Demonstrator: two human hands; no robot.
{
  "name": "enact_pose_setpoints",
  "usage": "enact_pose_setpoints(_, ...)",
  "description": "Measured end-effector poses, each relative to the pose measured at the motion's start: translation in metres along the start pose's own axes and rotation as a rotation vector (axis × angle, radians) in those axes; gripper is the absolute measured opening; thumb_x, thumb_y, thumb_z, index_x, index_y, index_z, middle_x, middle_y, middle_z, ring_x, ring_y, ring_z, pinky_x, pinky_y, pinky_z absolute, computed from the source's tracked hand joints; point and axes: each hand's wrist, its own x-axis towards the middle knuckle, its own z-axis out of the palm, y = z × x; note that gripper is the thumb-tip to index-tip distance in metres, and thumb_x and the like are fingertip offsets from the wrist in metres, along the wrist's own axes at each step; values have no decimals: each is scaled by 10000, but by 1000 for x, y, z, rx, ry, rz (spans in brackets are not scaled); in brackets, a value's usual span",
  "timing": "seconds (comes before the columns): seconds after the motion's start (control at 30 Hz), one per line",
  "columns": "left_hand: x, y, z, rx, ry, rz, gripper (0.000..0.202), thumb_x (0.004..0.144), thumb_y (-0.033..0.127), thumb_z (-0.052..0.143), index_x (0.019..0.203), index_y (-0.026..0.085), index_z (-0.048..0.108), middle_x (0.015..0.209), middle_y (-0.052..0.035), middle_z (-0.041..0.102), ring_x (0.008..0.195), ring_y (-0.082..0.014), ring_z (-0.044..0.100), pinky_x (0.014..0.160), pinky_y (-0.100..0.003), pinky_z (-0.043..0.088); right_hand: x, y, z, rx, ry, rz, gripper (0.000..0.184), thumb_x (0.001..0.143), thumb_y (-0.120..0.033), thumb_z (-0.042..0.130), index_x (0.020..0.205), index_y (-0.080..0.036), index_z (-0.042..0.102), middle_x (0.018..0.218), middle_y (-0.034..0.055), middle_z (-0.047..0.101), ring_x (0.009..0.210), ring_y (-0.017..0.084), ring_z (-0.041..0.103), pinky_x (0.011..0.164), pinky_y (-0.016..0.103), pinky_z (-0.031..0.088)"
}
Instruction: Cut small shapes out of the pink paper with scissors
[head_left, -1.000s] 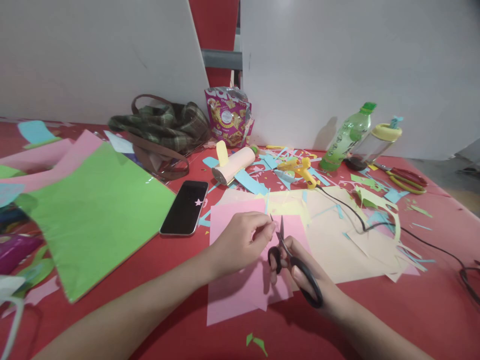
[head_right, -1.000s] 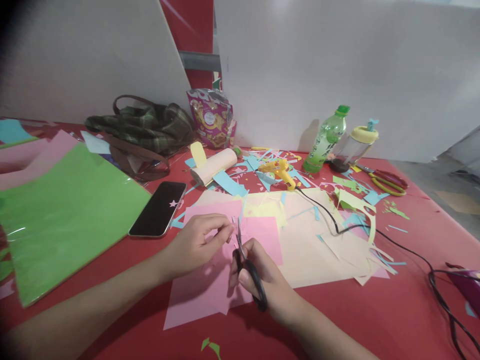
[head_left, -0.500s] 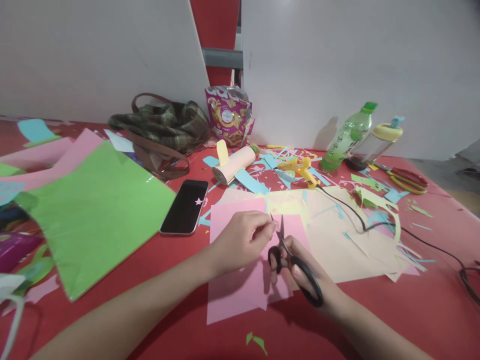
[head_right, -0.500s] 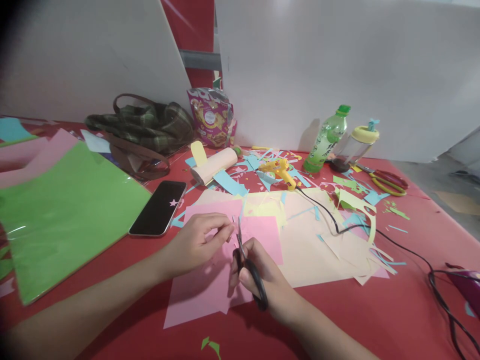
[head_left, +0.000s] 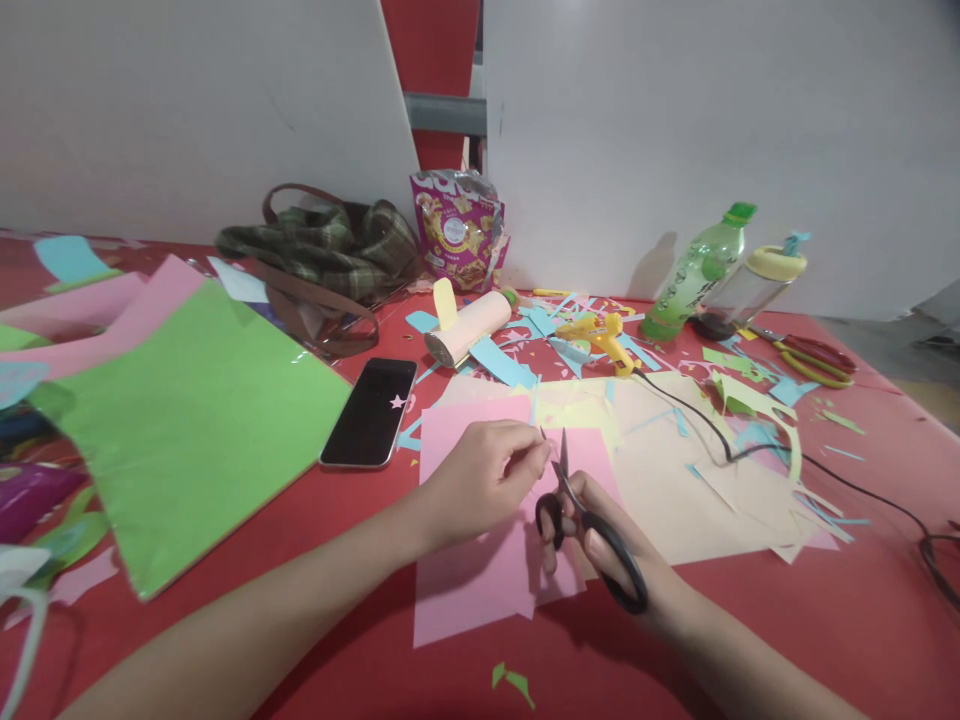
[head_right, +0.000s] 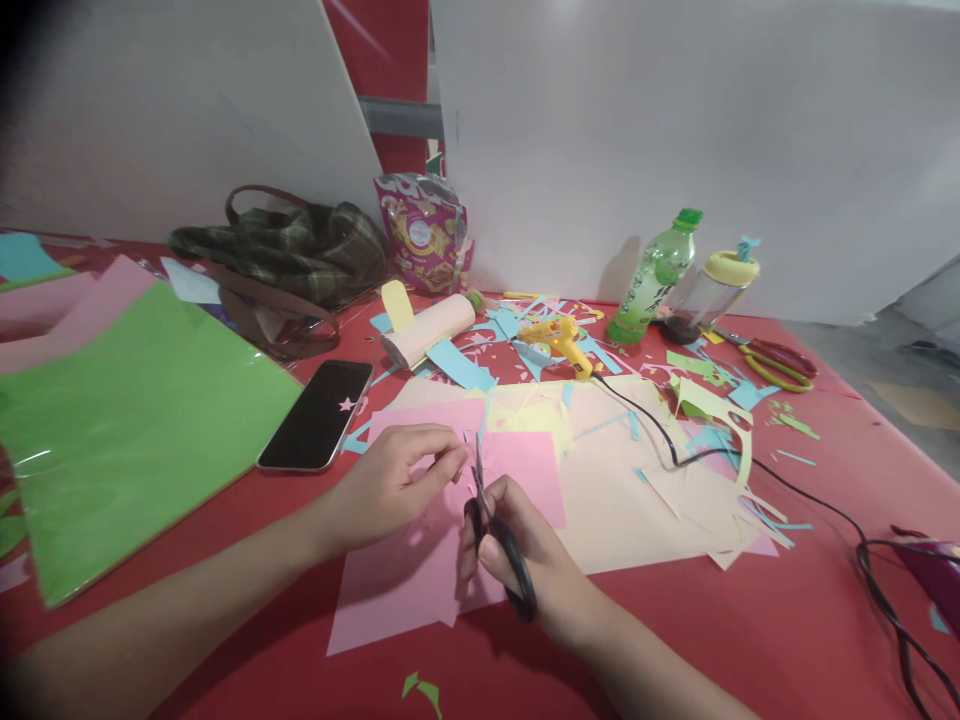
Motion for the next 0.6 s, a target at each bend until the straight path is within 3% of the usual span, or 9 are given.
enact_pose_setpoints(0.6, 0, 0, 0, -3, -5, 5, 289, 827, 208, 318, 569, 144, 432, 552, 24, 442, 531, -81, 409, 517, -193, 322, 1, 6, -3, 13, -6, 9, 310, 715, -468, 525, 772, -207, 367, 740, 22, 469, 636, 148, 476, 596, 297, 382)
